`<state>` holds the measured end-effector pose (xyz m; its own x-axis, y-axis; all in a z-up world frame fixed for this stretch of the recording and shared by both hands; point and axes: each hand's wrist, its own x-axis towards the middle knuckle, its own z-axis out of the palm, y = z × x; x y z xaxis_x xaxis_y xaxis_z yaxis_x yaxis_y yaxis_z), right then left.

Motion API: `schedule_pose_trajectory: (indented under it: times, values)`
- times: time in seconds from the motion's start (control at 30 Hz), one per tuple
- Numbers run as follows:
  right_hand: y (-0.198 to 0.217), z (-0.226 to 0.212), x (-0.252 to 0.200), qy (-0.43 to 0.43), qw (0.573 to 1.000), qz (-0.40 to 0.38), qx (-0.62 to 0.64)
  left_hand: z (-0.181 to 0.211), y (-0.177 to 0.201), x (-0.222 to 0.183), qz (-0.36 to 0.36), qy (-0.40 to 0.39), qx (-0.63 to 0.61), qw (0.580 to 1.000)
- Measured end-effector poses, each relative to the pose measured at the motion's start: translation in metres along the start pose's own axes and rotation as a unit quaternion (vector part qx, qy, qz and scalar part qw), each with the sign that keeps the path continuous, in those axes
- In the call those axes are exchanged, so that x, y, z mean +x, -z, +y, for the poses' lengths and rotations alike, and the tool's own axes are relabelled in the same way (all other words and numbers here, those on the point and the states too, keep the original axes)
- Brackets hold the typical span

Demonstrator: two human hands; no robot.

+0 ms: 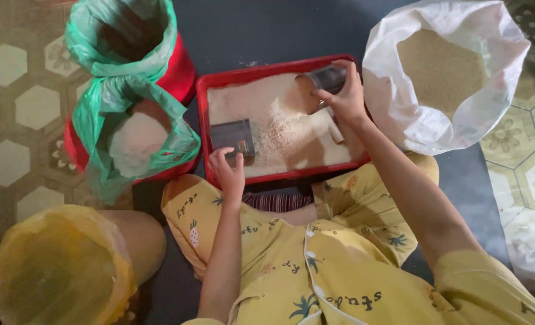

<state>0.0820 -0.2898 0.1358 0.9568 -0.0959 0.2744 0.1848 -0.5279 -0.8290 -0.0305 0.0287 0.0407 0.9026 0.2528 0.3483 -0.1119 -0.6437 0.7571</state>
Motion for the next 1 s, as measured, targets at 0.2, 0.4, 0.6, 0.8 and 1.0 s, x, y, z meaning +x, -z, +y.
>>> schedule_pose_trajectory:
  times: [0.2,0.4,0.6,0.8,1.0]
  values:
    - [-0.057,0.0,-0.009,0.099,0.966,-0.009,-0.239,-0.016,-0.024,-0.006,0.014,0.084,0.058,0.995]
    - [-0.06,-0.019,-0.009,0.271,0.887,-0.027,-0.373,-0.013,-0.02,-0.007,0.013,0.069,0.058,0.996]
    - [-0.041,-0.007,-0.018,0.358,0.823,0.03,-0.44,-0.004,-0.022,-0.008,-0.006,0.066,0.1,0.993]
    - [0.057,-0.038,-0.039,0.209,0.932,0.094,-0.28,0.002,-0.024,-0.01,-0.029,-0.021,0.108,0.994]
    - [0.169,0.035,-0.041,-0.049,0.954,0.238,-0.178,0.034,-0.069,-0.039,-0.173,-0.132,0.005,0.976]
